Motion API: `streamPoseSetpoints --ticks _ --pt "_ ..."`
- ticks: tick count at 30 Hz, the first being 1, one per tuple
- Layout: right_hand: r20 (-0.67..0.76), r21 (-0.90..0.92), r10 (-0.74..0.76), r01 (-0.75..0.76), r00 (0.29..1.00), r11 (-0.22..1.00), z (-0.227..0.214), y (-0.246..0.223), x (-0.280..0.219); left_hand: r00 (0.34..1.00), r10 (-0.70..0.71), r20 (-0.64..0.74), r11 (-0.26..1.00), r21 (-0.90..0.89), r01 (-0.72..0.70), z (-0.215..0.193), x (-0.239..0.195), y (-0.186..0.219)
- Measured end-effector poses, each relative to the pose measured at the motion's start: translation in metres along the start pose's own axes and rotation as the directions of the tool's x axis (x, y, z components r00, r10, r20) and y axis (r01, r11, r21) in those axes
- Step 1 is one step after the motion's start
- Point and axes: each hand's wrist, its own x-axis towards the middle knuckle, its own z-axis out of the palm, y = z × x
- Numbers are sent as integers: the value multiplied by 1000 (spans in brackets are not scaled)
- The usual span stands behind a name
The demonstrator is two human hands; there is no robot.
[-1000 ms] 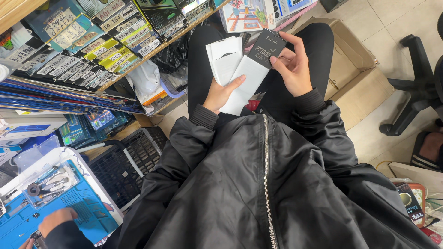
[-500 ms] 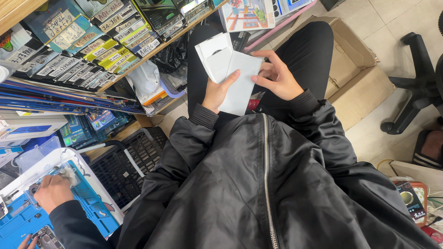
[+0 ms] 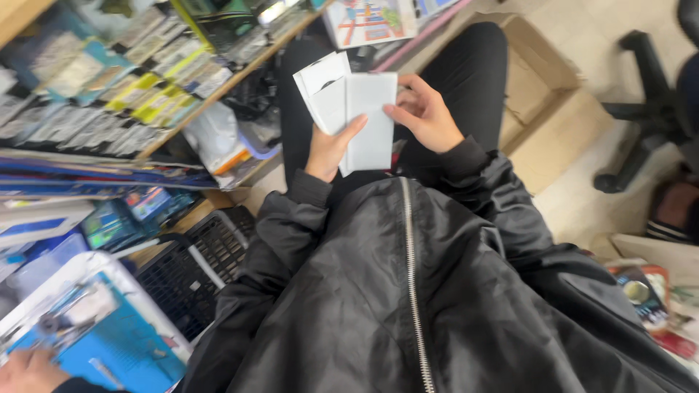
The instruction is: The person sits on a stool and repeatedly takes small black boxes from a stack, inserts them into white paper envelopes, and places the sealed envelopes into a cardboard box on the floor. The process is repeated for multiple items.
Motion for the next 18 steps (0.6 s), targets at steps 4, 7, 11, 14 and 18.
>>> streamPoseSetpoints --ticks 4,7,11,14,18 --pt "-77 34 23 -20 997 999 9 -24 -2 998 -24 60 998 57 21 6 -5 -1" --pt "-22 31 121 -120 992 992 11 -32 -1 999 1 -35 1000 27 0 6 -4 -4" --pt "-325 -170 -47 -9 944 985 -44 -35 2 988 -153 -7 976 -156 150 6 -2 24" --pt "-557 -146 -165 100 814 984 -118 -35 -6 953 -304 21 918 -262 299 10 1 34" --pt "-798 120 -12 179 603 977 -240 25 -45 927 -374 27 917 -141 374 16 10 29"
